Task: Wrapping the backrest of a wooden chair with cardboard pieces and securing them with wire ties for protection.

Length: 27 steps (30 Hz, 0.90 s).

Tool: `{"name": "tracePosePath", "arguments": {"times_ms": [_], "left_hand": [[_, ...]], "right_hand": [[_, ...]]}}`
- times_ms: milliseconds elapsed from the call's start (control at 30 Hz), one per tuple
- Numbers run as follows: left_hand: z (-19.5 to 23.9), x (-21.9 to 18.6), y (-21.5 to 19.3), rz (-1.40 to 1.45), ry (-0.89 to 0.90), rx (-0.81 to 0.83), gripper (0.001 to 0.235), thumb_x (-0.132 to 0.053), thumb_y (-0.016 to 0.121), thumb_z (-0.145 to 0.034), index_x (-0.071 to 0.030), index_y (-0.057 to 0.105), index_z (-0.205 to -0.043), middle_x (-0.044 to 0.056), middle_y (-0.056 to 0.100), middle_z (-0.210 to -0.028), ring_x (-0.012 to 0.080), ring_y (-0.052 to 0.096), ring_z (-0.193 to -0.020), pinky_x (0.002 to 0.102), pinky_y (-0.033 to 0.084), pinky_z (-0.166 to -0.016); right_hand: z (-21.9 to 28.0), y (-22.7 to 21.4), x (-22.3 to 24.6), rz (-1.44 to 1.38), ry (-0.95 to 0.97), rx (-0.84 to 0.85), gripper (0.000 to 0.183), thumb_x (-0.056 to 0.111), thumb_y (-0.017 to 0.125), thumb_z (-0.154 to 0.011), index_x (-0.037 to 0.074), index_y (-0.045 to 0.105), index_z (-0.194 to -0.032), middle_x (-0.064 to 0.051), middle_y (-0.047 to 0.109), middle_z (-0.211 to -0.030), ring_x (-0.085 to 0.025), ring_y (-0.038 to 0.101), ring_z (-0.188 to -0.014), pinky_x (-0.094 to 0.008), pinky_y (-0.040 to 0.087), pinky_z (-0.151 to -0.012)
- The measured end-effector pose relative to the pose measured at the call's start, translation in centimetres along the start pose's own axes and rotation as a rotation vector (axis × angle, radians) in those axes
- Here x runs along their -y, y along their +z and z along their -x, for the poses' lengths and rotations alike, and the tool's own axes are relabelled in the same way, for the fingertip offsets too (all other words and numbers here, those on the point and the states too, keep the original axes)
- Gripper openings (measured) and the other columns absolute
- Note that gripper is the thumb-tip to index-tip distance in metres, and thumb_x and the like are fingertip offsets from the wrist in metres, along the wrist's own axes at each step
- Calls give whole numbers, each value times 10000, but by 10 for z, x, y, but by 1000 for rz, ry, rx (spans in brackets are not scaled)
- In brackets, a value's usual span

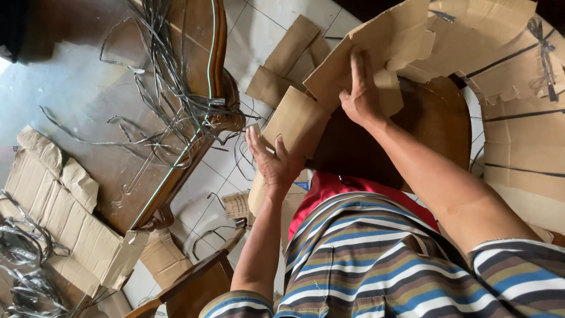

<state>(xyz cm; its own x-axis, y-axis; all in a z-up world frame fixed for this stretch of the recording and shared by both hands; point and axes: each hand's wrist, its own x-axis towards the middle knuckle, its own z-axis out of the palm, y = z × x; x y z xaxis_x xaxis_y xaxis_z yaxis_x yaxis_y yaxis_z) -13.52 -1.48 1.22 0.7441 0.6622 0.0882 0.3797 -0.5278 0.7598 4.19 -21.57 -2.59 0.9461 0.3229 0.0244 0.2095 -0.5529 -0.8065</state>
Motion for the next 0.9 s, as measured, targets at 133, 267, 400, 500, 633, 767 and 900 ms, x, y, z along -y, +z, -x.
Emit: {"name": "tracePosePath", "arguments": {"times_ms": [133,267,400,500,633,767,900], "left_hand": [[-1,-17,3,-257,115,172,528,-345,431,-1050,-141,439,-1536,201,243,-1672,404,193,-1557,561,200,-1241],[-8,-38,-3,-585,118,338,730,-522,565,-945,-168,388,-1558,189,219,-1673,487,18,-1541,637,-68,-1224],[-11,-33,13,-636,111,419,769,-513,523,-951,-108,317,-1572,167,240,-1670,434,8,-1556,681,-99,-1191],[-12,0,46,-722,264,356,813,-471,491,-972,38,269,-1567,235,299,-1640,410,210,-1543,650,-7,-1243],[-24,7,86,-754,490,401,814,-253,549,-982,-141,112,-1659,214,74,-1713,448,116,-1583,617,123,-1271],[-46,-21,118,-822,493,571,817,-440,532,-1035,-262,43,-1664,50,24,-1740,462,58,-1572,730,61,-1197],[-61,-33,143,-872,558,446,882,-403,667,-974,-280,127,-1660,22,90,-1729,415,225,-1551,765,230,-1146]], "right_hand": [[4,-9,17,173,-107,23,790,-32,548,-930,101,223,-1637,-293,150,-1660,-490,243,-1499,-499,542,-1056],[-10,-17,-9,450,-293,38,735,-92,568,-936,105,390,-1622,-304,253,-1641,-465,256,-1517,-577,312,-1207],[-22,-53,19,670,-197,284,647,67,342,-1024,205,258,-1651,-207,220,-1683,-480,144,-1522,-629,240,-1200],[-34,-46,-3,601,-286,248,739,-22,447,-958,191,292,-1649,-192,189,-1698,-534,134,-1508,-648,175,-1219],[-39,-41,-13,554,-350,227,781,-110,444,-943,181,282,-1648,-247,249,-1678,-549,130,-1512,-615,102,-1245],[-36,-45,4,617,-266,307,847,-123,415,-870,148,235,-1652,-214,150,-1697,-519,83,-1527,-614,99,-1250],[-37,-53,1,557,-205,349,809,-21,420,-882,184,260,-1648,-160,117,-1707,-477,62,-1541,-581,93,-1253]]}}
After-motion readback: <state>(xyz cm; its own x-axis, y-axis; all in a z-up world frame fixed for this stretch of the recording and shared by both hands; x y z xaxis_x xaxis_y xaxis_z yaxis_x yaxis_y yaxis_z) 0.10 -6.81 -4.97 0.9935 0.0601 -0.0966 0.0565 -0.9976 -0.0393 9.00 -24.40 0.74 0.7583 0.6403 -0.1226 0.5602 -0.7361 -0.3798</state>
